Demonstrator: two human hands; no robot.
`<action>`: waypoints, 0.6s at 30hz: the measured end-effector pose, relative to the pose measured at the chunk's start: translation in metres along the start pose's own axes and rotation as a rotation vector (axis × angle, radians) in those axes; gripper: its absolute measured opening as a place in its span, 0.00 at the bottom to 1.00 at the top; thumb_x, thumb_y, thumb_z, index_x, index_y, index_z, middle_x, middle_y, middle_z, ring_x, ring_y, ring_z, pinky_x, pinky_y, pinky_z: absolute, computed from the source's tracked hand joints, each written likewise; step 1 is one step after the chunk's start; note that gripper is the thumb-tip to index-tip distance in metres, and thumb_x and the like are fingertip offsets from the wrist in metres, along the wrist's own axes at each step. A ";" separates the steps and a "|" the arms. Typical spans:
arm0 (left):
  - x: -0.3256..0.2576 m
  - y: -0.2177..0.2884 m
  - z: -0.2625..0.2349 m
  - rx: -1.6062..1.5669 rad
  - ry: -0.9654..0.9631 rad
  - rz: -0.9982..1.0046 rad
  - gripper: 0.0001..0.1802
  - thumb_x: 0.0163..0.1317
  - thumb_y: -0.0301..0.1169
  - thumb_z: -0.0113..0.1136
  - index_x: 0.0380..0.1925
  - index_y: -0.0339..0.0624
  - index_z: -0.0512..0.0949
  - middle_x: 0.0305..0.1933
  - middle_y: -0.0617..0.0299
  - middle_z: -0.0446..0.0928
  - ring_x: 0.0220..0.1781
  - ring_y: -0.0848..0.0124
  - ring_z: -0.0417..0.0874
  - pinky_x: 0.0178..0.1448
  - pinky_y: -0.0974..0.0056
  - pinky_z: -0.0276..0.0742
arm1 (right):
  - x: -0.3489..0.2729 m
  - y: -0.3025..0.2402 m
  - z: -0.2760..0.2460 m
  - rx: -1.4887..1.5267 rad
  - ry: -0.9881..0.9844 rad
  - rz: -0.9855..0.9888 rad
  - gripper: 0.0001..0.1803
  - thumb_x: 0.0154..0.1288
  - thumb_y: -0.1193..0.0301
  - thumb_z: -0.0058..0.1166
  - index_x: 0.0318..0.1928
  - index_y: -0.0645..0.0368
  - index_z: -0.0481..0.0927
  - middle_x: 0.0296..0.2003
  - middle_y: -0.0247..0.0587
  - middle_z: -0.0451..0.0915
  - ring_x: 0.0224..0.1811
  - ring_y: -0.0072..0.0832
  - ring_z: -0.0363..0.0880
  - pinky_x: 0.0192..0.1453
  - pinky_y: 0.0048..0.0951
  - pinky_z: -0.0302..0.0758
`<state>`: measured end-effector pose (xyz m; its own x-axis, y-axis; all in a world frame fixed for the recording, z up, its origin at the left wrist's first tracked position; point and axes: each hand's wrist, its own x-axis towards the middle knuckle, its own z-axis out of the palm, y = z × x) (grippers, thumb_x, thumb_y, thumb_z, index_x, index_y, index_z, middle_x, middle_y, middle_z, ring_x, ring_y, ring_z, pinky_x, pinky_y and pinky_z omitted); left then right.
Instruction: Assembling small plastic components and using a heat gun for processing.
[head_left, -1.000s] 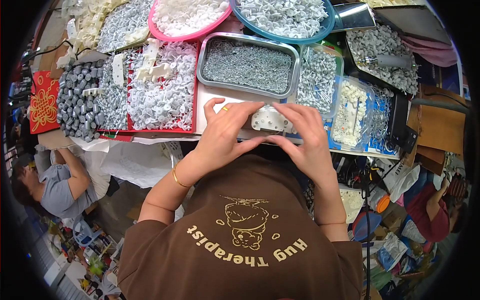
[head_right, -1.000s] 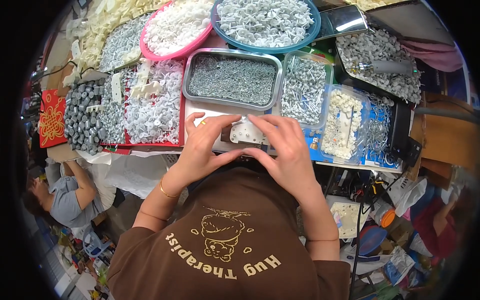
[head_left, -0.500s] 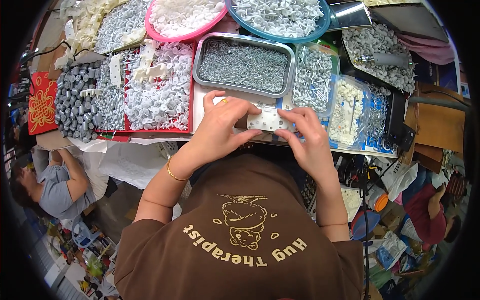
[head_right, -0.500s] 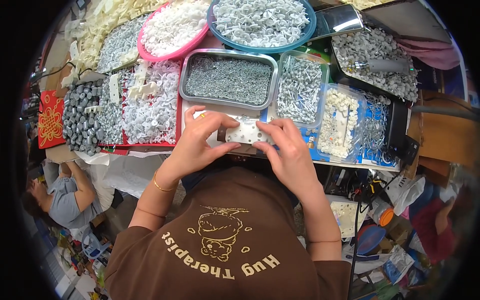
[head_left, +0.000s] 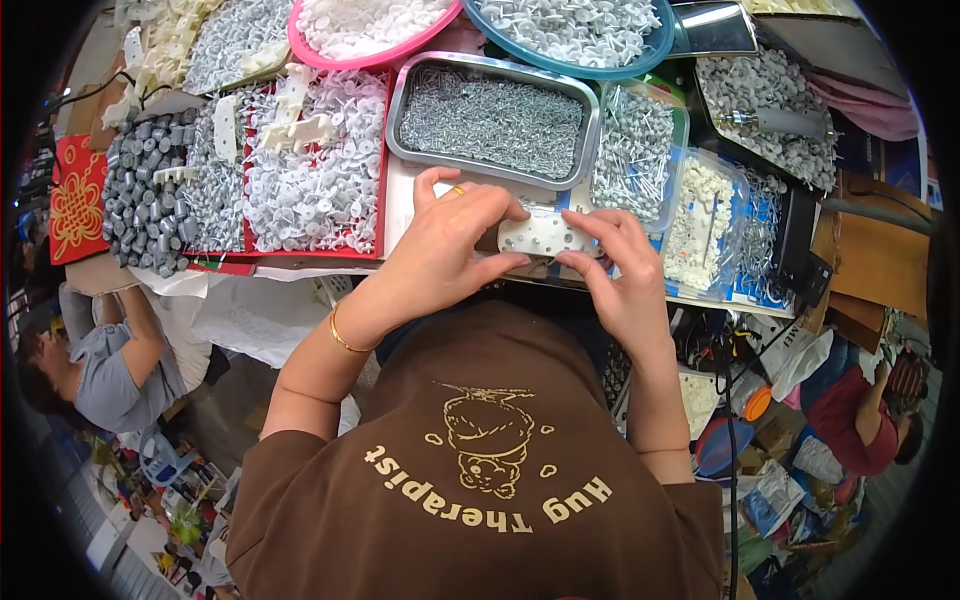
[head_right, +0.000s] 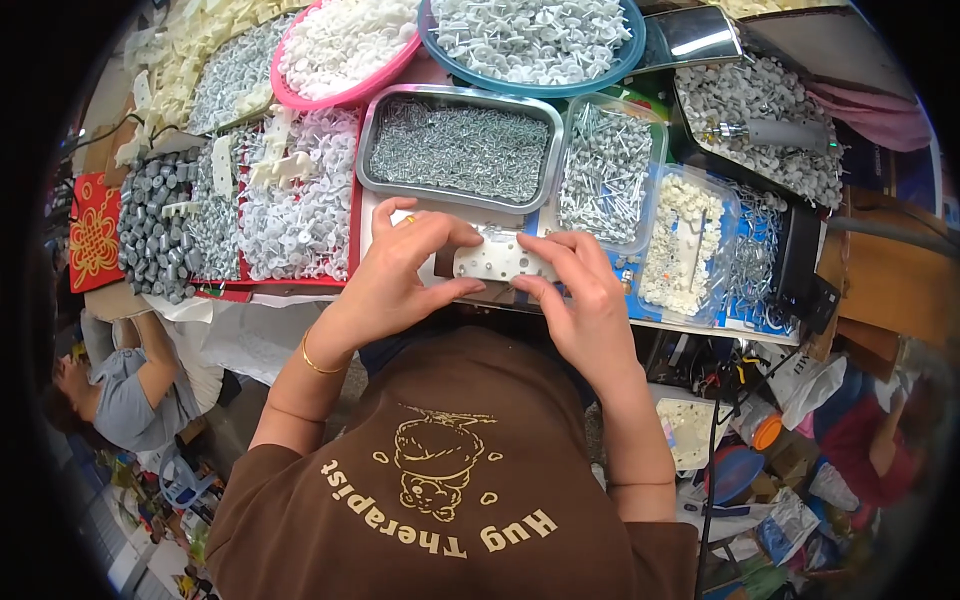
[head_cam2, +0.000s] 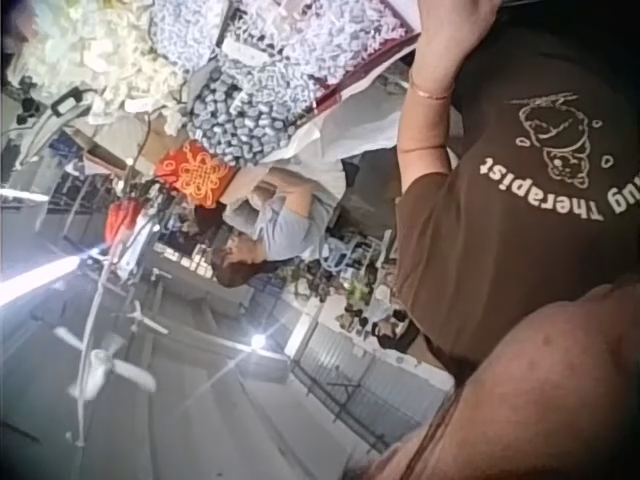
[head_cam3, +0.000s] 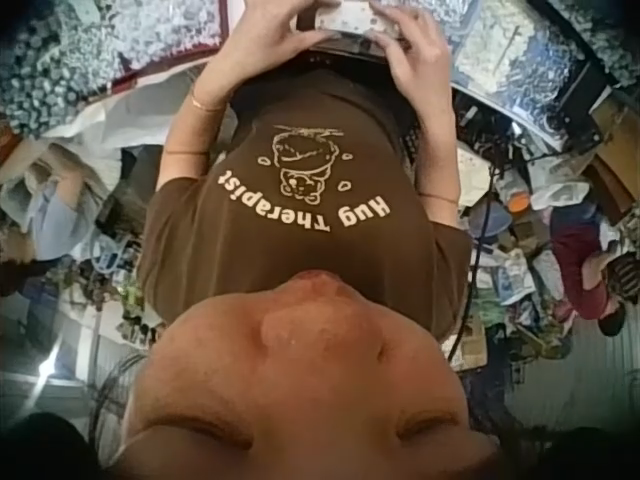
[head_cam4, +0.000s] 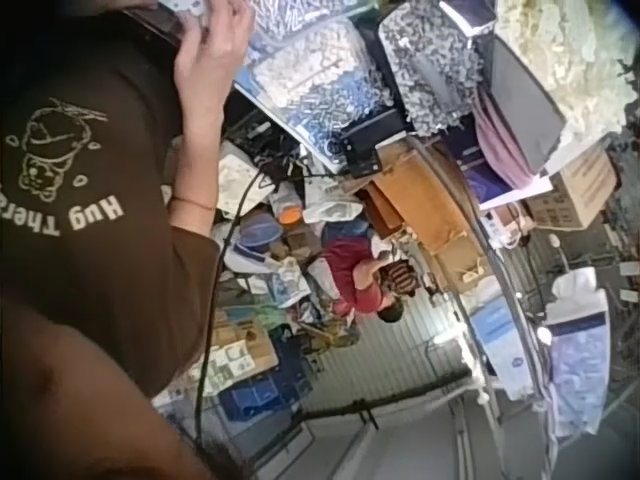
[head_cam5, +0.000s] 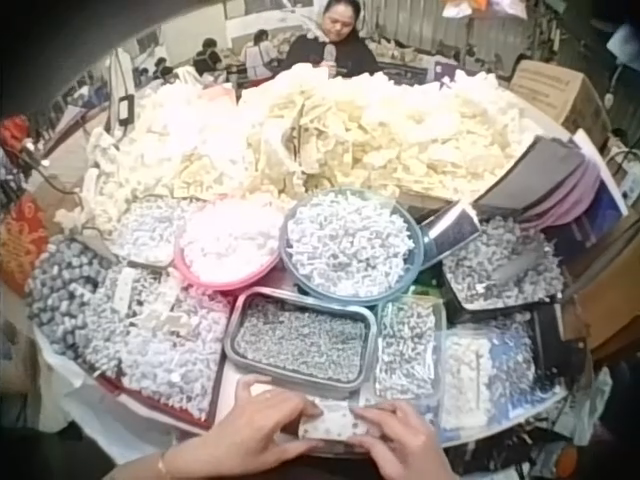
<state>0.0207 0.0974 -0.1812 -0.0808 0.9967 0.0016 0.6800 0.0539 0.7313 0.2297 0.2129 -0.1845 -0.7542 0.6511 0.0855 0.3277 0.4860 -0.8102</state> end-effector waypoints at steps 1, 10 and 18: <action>0.000 0.000 0.000 0.007 -0.004 0.001 0.23 0.53 0.36 0.77 0.48 0.47 0.80 0.47 0.69 0.83 0.53 0.70 0.82 0.74 0.51 0.52 | -0.001 0.000 0.001 0.030 0.014 0.030 0.21 0.60 0.76 0.67 0.55 0.57 0.85 0.44 0.43 0.80 0.42 0.32 0.80 0.39 0.29 0.76; 0.035 -0.016 -0.007 -0.186 -0.262 0.169 0.28 0.56 0.35 0.74 0.55 0.49 0.71 0.51 0.65 0.81 0.54 0.64 0.81 0.72 0.47 0.48 | 0.004 -0.003 -0.002 0.061 -0.050 0.089 0.22 0.60 0.79 0.66 0.56 0.58 0.84 0.45 0.44 0.80 0.43 0.34 0.80 0.41 0.32 0.77; 0.015 -0.019 0.000 -0.134 -0.115 0.132 0.29 0.53 0.41 0.77 0.52 0.47 0.74 0.47 0.65 0.83 0.57 0.68 0.80 0.72 0.47 0.47 | -0.001 0.001 0.003 -0.110 -0.015 -0.073 0.22 0.62 0.78 0.65 0.58 0.58 0.82 0.46 0.46 0.79 0.41 0.37 0.80 0.40 0.33 0.77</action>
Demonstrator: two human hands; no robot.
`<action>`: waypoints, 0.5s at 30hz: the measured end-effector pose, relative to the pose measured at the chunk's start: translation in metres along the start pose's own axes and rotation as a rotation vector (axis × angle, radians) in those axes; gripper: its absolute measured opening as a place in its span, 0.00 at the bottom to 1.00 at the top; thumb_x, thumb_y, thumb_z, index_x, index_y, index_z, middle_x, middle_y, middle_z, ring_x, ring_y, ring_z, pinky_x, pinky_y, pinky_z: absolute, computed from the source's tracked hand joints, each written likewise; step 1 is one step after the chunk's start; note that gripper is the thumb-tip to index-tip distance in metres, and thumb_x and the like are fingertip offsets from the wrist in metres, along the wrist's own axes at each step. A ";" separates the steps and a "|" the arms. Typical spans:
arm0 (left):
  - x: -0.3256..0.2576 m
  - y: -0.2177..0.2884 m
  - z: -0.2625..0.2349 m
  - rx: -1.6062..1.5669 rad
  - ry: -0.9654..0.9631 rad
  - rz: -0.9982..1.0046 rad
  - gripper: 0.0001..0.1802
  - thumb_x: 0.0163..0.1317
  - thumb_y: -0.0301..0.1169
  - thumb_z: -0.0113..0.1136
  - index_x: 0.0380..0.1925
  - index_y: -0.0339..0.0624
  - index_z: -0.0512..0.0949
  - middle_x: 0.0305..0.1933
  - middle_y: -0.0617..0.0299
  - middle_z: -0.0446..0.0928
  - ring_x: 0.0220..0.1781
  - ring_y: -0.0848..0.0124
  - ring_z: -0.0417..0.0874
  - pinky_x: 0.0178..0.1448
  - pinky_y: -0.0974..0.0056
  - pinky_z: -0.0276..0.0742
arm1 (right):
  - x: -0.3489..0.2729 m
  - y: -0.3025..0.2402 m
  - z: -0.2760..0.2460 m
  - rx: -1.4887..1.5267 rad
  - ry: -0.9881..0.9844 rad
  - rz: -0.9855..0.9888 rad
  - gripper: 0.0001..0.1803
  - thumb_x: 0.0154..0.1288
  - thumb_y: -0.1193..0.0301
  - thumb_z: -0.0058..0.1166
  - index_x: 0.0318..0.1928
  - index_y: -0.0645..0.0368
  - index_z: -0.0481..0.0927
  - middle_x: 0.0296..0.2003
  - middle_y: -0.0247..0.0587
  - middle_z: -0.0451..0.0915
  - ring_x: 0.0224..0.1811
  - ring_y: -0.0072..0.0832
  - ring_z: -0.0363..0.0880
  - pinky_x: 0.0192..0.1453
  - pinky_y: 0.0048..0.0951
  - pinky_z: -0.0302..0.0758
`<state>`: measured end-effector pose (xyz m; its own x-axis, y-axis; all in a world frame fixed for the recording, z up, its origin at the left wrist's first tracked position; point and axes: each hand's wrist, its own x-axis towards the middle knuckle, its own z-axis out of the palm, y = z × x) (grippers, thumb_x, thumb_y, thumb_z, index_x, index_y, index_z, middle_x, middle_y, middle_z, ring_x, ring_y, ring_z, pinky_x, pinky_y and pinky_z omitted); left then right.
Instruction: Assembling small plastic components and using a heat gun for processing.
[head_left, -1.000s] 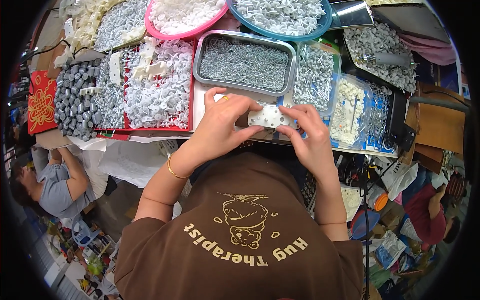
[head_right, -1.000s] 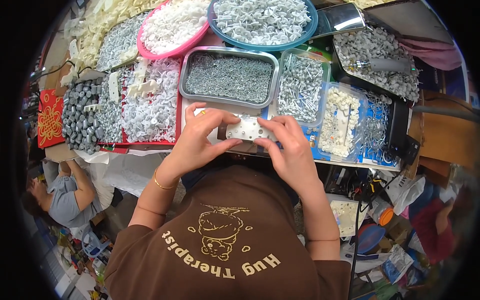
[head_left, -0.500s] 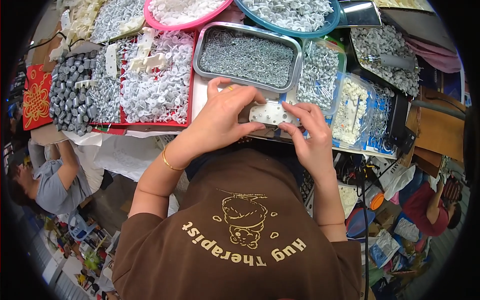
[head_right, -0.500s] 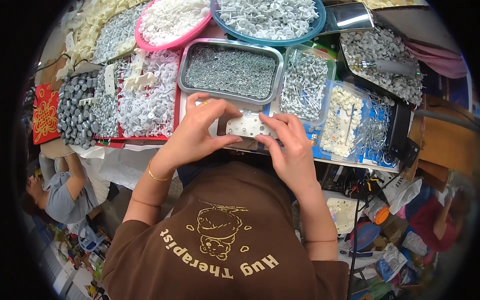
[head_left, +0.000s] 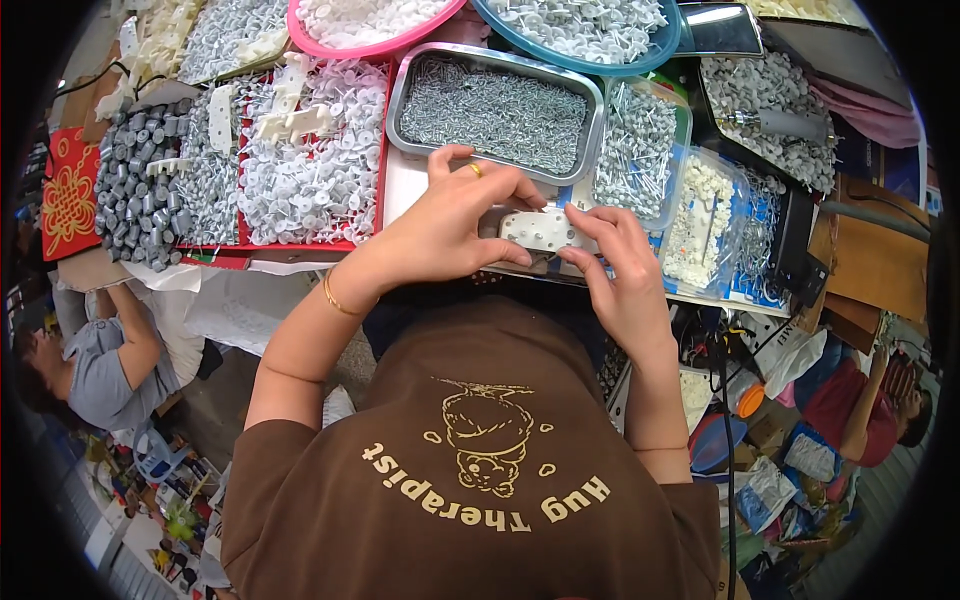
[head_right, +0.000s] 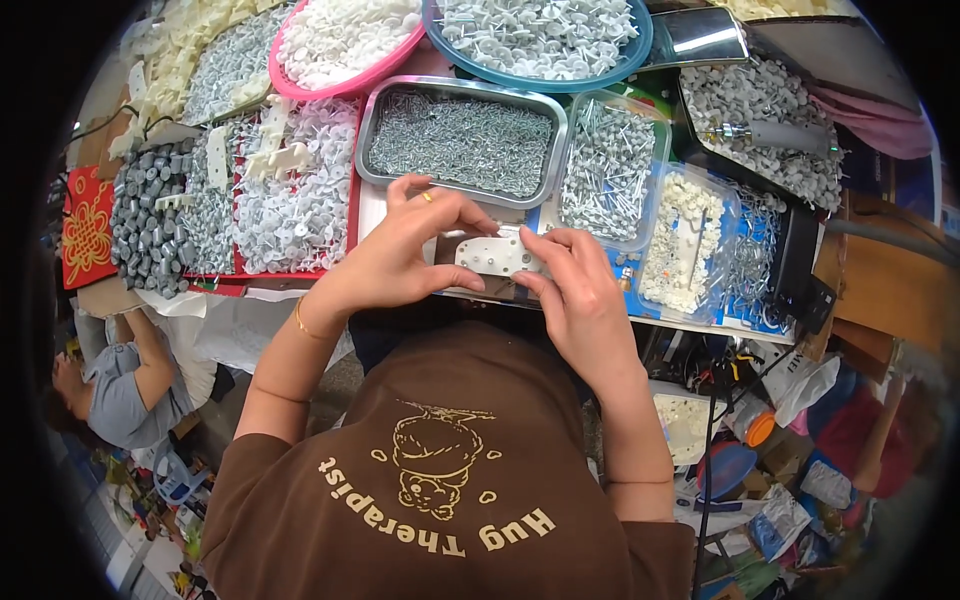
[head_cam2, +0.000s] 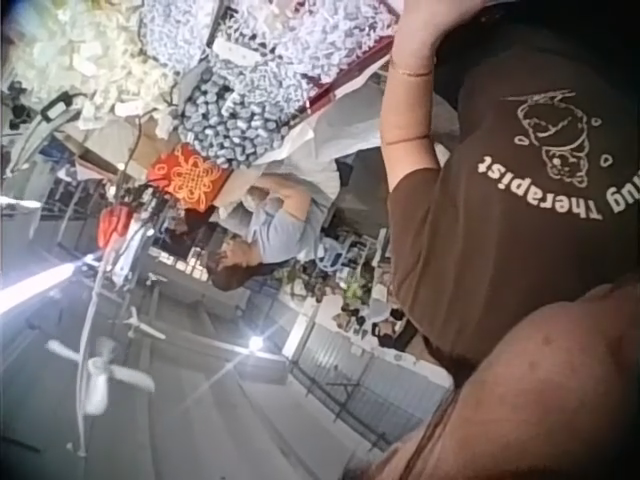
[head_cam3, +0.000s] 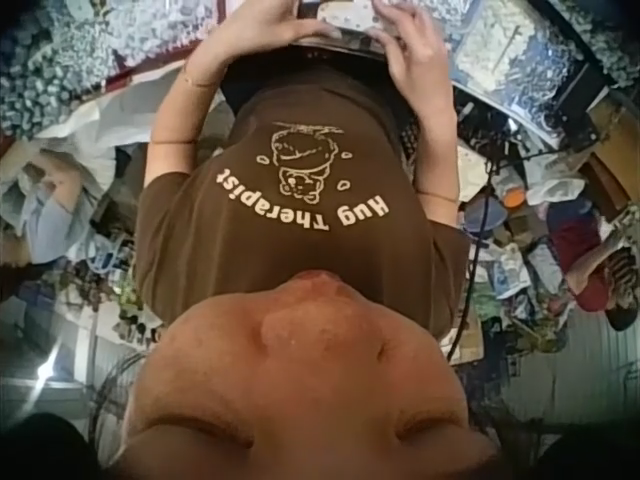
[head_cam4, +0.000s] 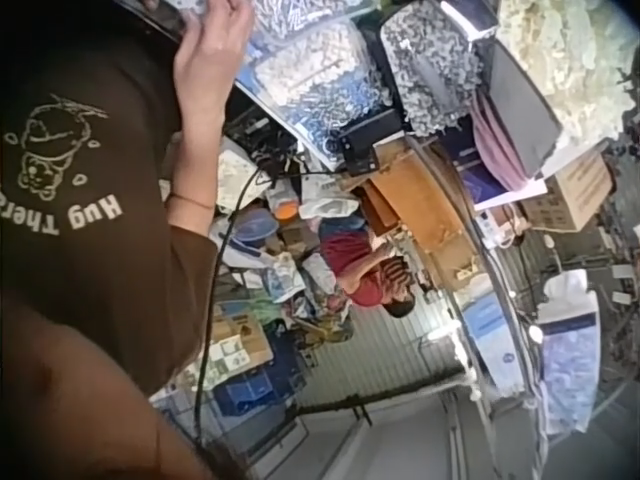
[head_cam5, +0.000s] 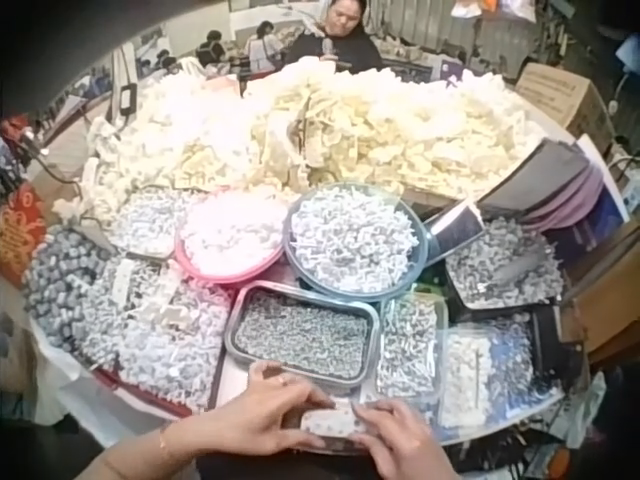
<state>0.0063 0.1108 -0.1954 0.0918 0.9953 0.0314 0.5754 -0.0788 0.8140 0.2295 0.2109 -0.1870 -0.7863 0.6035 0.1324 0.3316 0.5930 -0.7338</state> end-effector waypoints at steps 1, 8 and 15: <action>-0.003 0.002 0.002 0.070 0.050 -0.006 0.29 0.53 0.41 0.77 0.51 0.47 0.75 0.46 0.66 0.83 0.58 0.68 0.80 0.72 0.47 0.47 | 0.001 0.000 -0.001 -0.006 -0.011 -0.014 0.22 0.62 0.79 0.64 0.58 0.58 0.82 0.46 0.46 0.78 0.41 0.38 0.80 0.40 0.33 0.77; -0.014 0.014 0.021 0.164 0.206 -0.094 0.26 0.54 0.38 0.76 0.52 0.44 0.78 0.48 0.68 0.82 0.58 0.66 0.78 0.74 0.51 0.45 | 0.003 -0.001 -0.003 0.012 -0.042 0.021 0.21 0.63 0.77 0.65 0.57 0.58 0.82 0.45 0.45 0.78 0.39 0.35 0.80 0.38 0.32 0.76; -0.021 0.001 0.033 0.297 0.309 0.127 0.27 0.53 0.31 0.72 0.54 0.41 0.76 0.53 0.61 0.82 0.61 0.61 0.80 0.72 0.47 0.61 | 0.004 0.001 -0.005 0.040 -0.042 0.035 0.21 0.62 0.76 0.67 0.57 0.57 0.83 0.45 0.43 0.79 0.38 0.32 0.79 0.38 0.30 0.76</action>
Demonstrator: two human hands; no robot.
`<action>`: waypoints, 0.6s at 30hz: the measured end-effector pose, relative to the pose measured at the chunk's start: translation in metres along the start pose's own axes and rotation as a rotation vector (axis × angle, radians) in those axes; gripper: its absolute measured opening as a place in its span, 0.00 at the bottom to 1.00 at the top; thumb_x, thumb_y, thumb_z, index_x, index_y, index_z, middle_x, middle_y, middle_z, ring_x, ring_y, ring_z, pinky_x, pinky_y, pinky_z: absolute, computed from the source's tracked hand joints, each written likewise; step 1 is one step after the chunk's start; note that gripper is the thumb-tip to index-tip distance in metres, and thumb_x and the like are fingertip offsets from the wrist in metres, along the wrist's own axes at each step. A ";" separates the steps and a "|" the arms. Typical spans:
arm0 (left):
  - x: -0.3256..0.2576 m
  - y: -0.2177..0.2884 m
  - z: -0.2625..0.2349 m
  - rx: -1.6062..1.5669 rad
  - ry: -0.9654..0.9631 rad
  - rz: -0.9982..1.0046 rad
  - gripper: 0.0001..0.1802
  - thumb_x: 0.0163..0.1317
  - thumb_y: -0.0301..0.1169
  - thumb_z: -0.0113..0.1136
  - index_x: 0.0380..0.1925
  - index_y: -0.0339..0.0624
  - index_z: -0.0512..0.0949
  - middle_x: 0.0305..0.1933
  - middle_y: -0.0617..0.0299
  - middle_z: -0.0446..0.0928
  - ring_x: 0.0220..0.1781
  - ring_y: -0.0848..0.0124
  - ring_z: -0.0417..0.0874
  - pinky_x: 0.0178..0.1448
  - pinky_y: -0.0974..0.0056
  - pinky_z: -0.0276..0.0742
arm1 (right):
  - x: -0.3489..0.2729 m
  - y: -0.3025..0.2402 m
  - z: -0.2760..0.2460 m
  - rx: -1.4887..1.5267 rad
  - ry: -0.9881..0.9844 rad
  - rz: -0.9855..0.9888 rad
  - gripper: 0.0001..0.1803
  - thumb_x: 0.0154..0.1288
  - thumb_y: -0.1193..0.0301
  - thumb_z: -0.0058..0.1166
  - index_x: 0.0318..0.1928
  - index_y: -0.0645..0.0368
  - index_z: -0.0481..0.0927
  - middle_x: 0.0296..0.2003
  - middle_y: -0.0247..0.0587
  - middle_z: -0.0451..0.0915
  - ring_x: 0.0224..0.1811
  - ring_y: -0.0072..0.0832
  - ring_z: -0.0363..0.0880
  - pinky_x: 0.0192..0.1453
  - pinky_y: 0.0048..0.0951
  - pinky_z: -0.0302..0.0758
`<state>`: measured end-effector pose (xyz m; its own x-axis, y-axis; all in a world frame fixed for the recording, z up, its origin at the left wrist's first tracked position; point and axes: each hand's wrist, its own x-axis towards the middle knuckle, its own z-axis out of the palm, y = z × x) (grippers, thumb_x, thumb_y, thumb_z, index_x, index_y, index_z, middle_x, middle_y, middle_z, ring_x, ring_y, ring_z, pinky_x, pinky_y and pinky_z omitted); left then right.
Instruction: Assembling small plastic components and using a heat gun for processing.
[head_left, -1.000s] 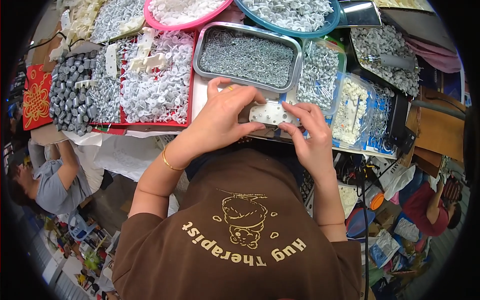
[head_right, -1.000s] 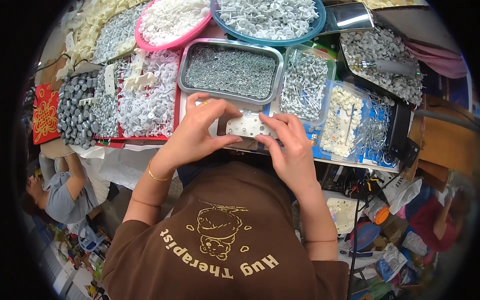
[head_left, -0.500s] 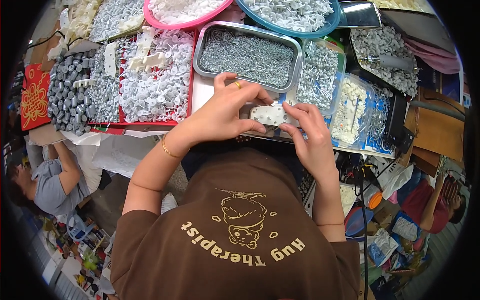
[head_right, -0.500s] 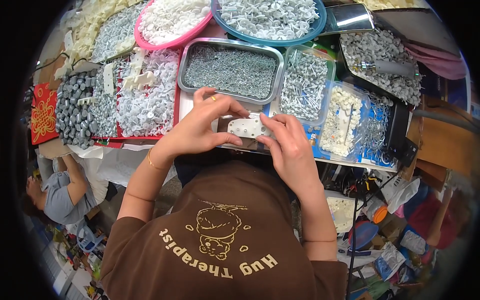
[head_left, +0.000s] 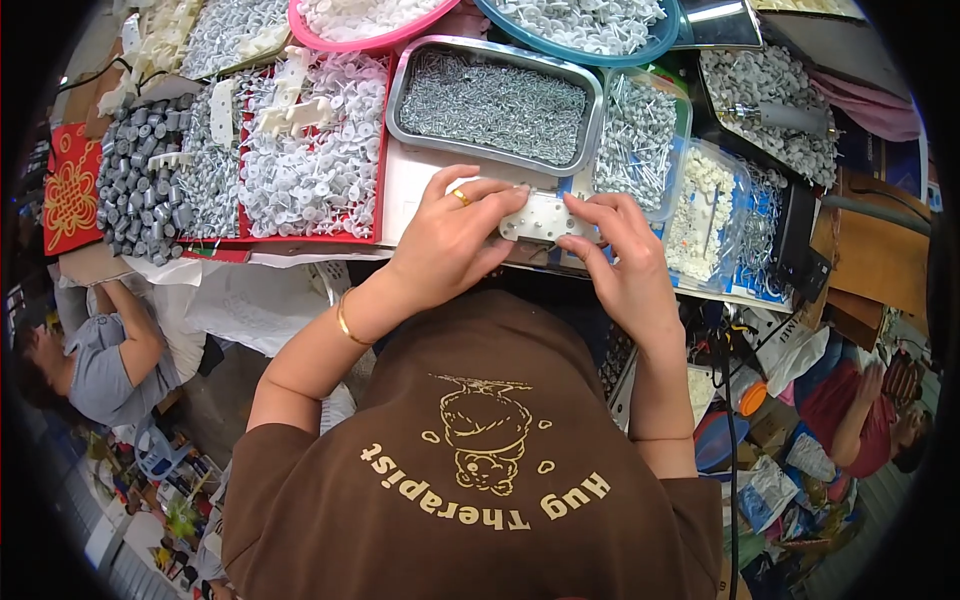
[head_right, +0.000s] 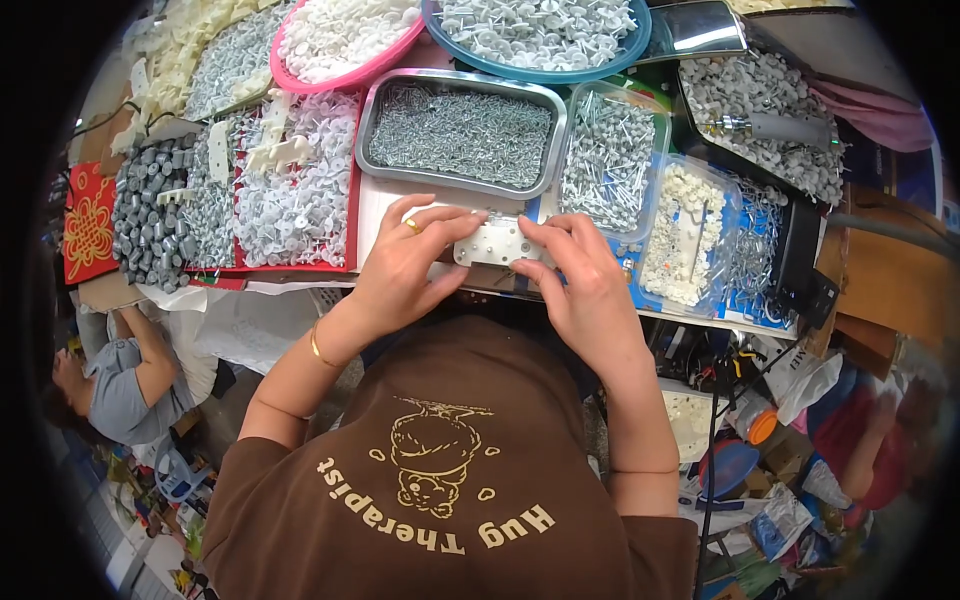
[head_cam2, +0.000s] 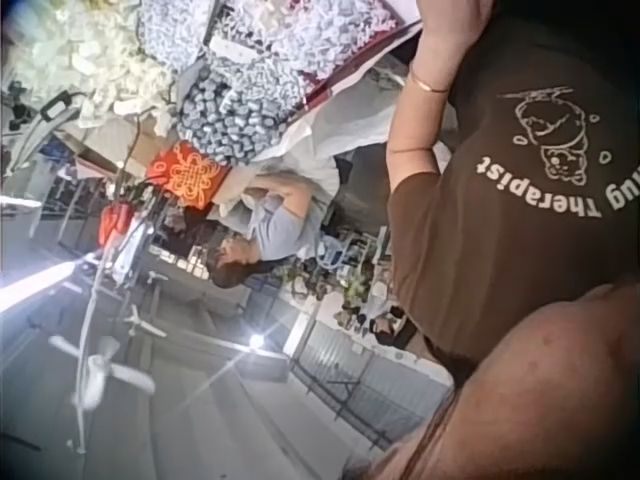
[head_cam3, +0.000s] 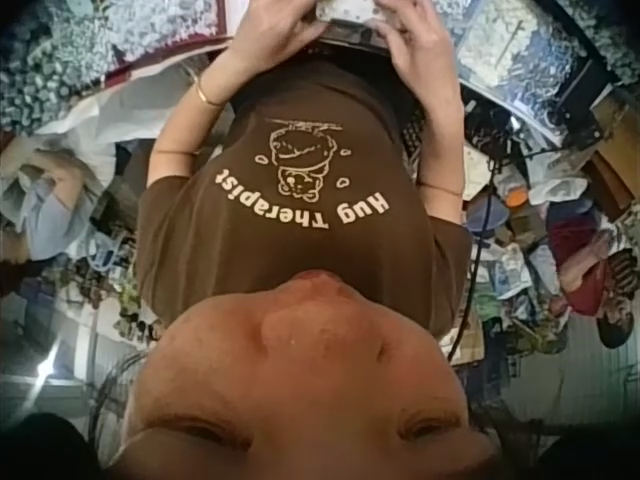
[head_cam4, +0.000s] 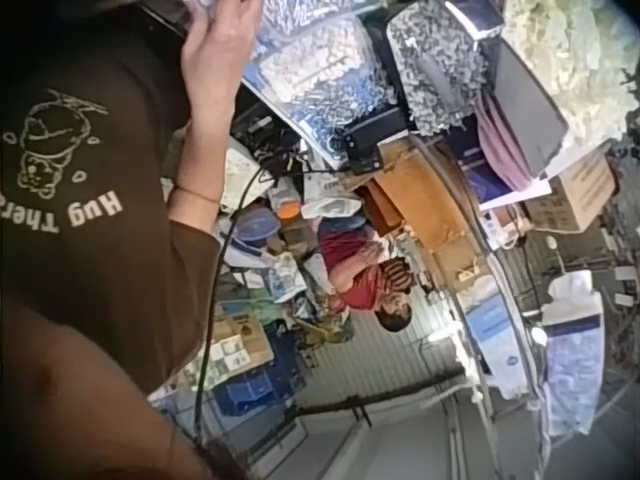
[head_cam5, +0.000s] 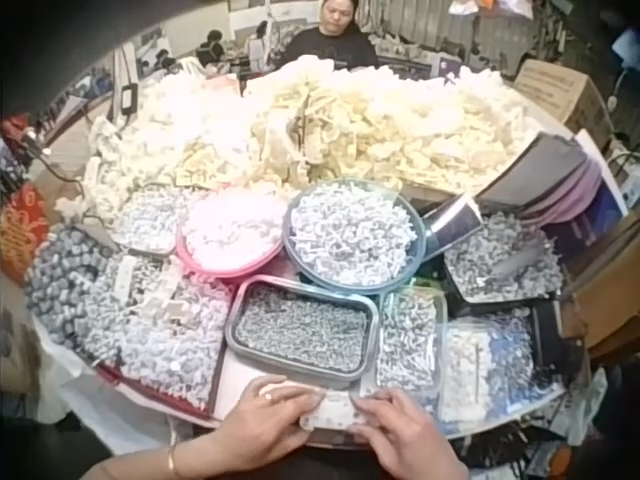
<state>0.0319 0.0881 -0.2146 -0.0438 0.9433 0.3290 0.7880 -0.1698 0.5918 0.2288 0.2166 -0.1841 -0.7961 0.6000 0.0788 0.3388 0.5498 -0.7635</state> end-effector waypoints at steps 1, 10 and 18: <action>-0.002 -0.002 0.002 0.006 0.013 0.022 0.28 0.52 0.29 0.72 0.54 0.40 0.76 0.52 0.60 0.83 0.61 0.62 0.80 0.71 0.47 0.65 | 0.001 0.000 -0.001 0.006 -0.009 0.010 0.21 0.62 0.75 0.67 0.57 0.57 0.83 0.45 0.43 0.80 0.38 0.32 0.79 0.39 0.30 0.76; 0.000 0.002 -0.003 -0.038 0.051 0.011 0.24 0.52 0.29 0.74 0.49 0.39 0.79 0.47 0.61 0.84 0.50 0.64 0.84 0.69 0.48 0.70 | 0.002 -0.006 -0.003 -0.080 -0.018 -0.033 0.18 0.63 0.74 0.66 0.53 0.61 0.80 0.46 0.46 0.80 0.43 0.42 0.80 0.45 0.35 0.77; -0.003 0.004 -0.002 -0.040 0.071 -0.020 0.23 0.55 0.35 0.75 0.50 0.41 0.79 0.42 0.63 0.85 0.44 0.66 0.86 0.68 0.49 0.70 | 0.004 -0.011 -0.010 -0.100 -0.066 -0.035 0.19 0.62 0.73 0.67 0.53 0.62 0.80 0.48 0.47 0.80 0.45 0.42 0.80 0.46 0.35 0.77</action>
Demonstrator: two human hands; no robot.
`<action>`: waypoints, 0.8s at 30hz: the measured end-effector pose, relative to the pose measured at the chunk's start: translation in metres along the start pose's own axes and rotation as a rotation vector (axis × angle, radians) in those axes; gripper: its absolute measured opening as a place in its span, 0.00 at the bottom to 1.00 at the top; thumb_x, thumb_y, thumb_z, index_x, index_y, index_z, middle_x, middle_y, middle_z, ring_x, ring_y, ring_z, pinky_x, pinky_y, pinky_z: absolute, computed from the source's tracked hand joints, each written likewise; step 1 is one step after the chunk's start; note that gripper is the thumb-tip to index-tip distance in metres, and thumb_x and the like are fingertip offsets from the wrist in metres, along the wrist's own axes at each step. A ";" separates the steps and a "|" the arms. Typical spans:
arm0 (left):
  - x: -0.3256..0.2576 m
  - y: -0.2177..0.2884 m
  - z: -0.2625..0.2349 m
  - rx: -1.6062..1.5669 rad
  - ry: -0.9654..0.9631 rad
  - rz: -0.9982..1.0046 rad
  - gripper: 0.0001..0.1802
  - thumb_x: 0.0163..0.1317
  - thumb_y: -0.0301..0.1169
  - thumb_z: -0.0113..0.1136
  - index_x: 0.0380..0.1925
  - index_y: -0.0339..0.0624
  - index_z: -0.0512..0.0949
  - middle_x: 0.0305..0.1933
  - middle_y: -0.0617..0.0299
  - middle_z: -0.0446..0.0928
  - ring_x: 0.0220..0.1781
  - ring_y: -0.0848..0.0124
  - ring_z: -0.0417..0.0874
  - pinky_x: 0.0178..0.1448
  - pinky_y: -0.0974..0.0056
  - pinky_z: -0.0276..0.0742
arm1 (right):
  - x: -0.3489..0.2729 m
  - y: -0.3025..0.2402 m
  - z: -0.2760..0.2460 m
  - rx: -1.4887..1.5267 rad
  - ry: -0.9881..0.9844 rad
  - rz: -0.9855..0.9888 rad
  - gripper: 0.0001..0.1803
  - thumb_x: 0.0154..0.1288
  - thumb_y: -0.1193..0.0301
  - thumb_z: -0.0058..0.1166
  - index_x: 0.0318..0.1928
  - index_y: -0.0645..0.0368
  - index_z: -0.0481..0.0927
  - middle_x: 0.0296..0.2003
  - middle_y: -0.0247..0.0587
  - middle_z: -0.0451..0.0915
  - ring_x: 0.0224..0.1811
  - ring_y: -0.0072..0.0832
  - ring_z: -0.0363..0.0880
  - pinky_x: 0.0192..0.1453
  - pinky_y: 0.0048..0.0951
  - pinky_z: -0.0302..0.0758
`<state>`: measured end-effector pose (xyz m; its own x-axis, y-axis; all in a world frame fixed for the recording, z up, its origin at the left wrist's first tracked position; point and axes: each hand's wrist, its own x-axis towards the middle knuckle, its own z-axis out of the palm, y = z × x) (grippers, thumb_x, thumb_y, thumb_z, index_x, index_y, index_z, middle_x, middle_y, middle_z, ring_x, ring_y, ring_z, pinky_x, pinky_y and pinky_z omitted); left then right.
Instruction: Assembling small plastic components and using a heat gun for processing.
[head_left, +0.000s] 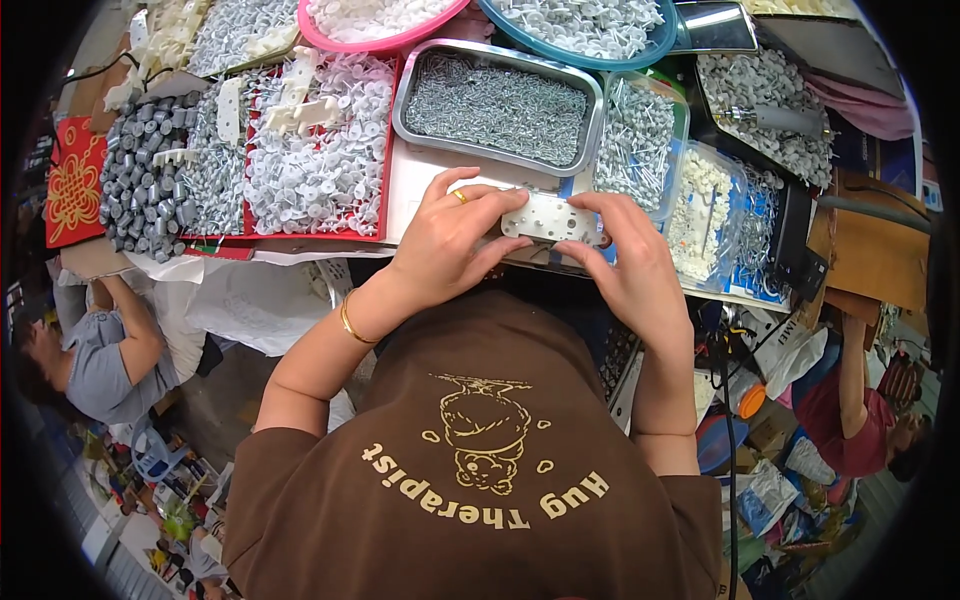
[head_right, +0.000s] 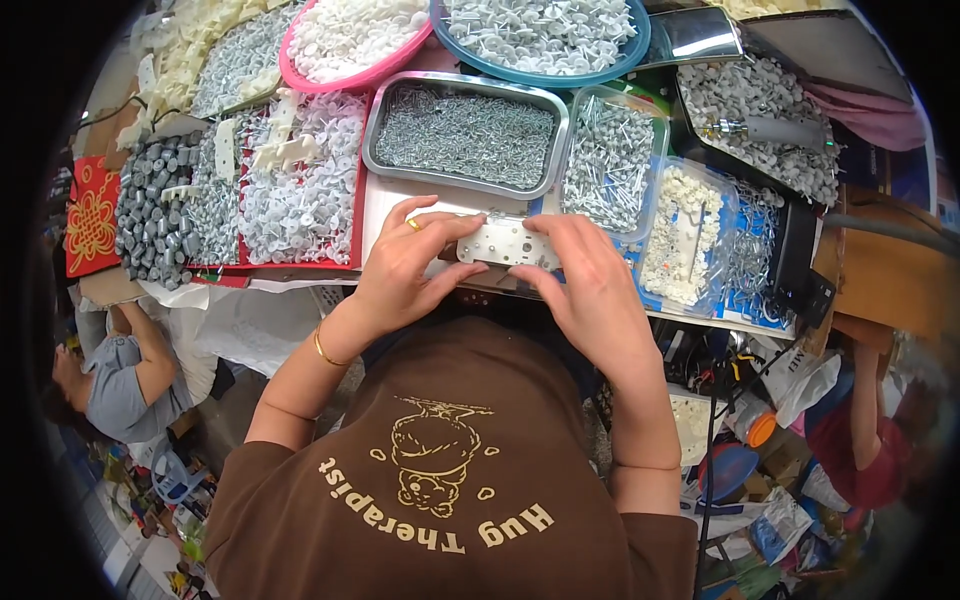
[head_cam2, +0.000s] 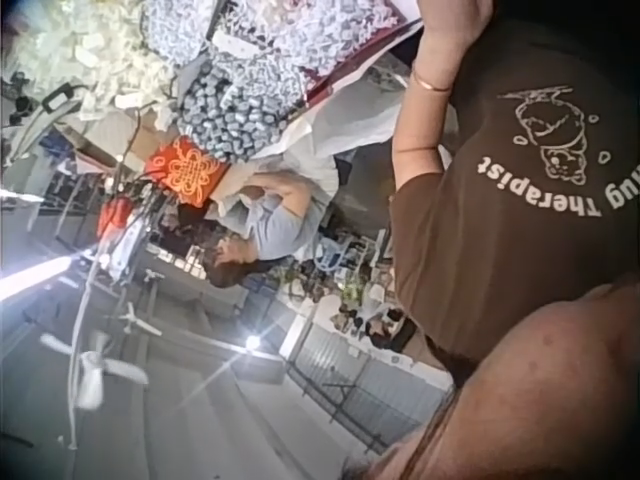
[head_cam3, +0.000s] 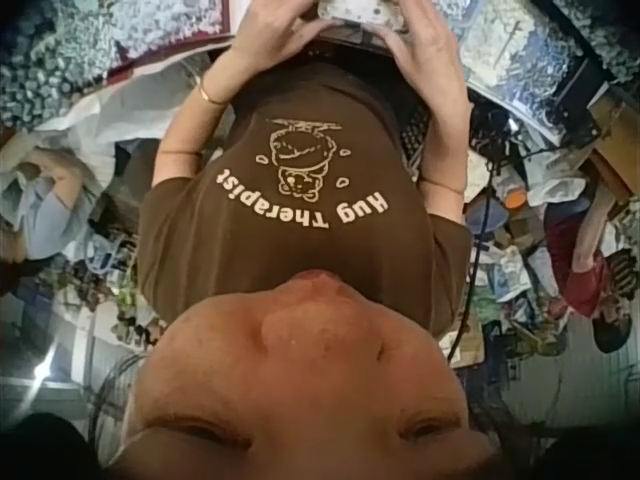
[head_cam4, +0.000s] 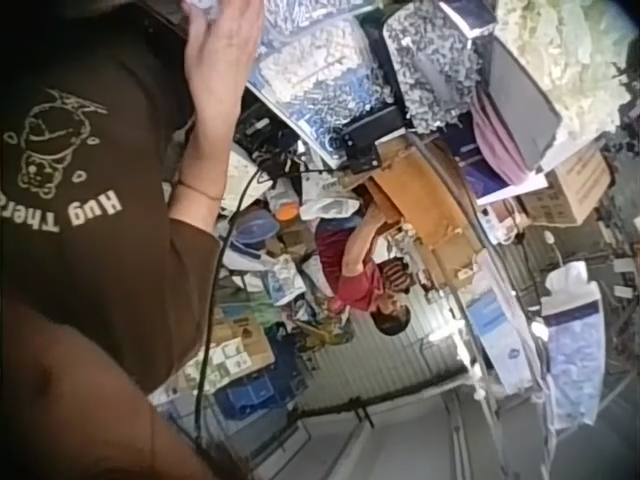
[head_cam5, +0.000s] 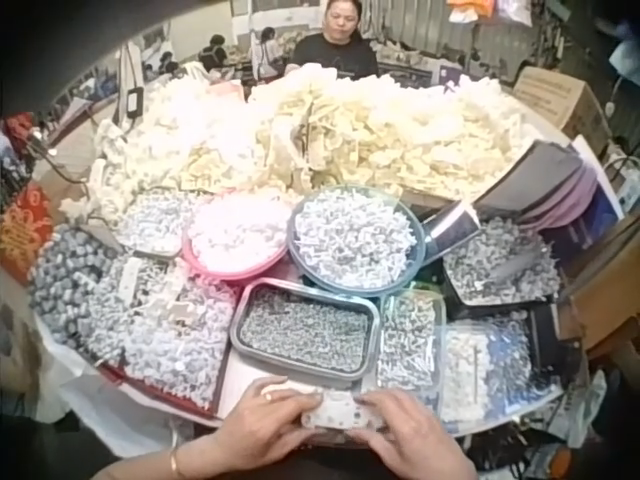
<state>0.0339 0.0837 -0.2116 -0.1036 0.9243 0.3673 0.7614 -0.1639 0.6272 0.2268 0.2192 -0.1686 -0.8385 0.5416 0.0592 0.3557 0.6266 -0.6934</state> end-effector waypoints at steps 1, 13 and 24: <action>0.000 0.001 0.001 -0.013 0.021 -0.003 0.23 0.56 0.35 0.75 0.50 0.41 0.79 0.42 0.63 0.85 0.44 0.66 0.86 0.68 0.49 0.70 | -0.001 0.001 0.001 0.033 0.007 0.010 0.19 0.62 0.73 0.67 0.53 0.61 0.80 0.47 0.46 0.80 0.45 0.40 0.80 0.46 0.35 0.77; 0.004 0.002 -0.007 -0.026 -0.064 -0.107 0.24 0.55 0.34 0.76 0.51 0.43 0.82 0.41 0.64 0.85 0.38 0.68 0.84 0.72 0.49 0.62 | -0.004 0.004 0.007 0.060 0.064 0.020 0.22 0.59 0.73 0.69 0.55 0.60 0.83 0.46 0.44 0.80 0.40 0.35 0.80 0.40 0.32 0.76; 0.008 0.003 -0.009 -0.060 -0.125 -0.154 0.22 0.55 0.34 0.75 0.49 0.44 0.80 0.41 0.66 0.85 0.43 0.66 0.84 0.74 0.47 0.59 | -0.005 0.005 0.007 0.059 0.065 0.027 0.22 0.60 0.74 0.68 0.56 0.59 0.83 0.45 0.44 0.79 0.39 0.35 0.80 0.38 0.31 0.76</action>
<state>0.0298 0.0878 -0.2003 -0.1330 0.9750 0.1778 0.7024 -0.0339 0.7110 0.2300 0.2156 -0.1774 -0.7996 0.5945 0.0851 0.3515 0.5782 -0.7363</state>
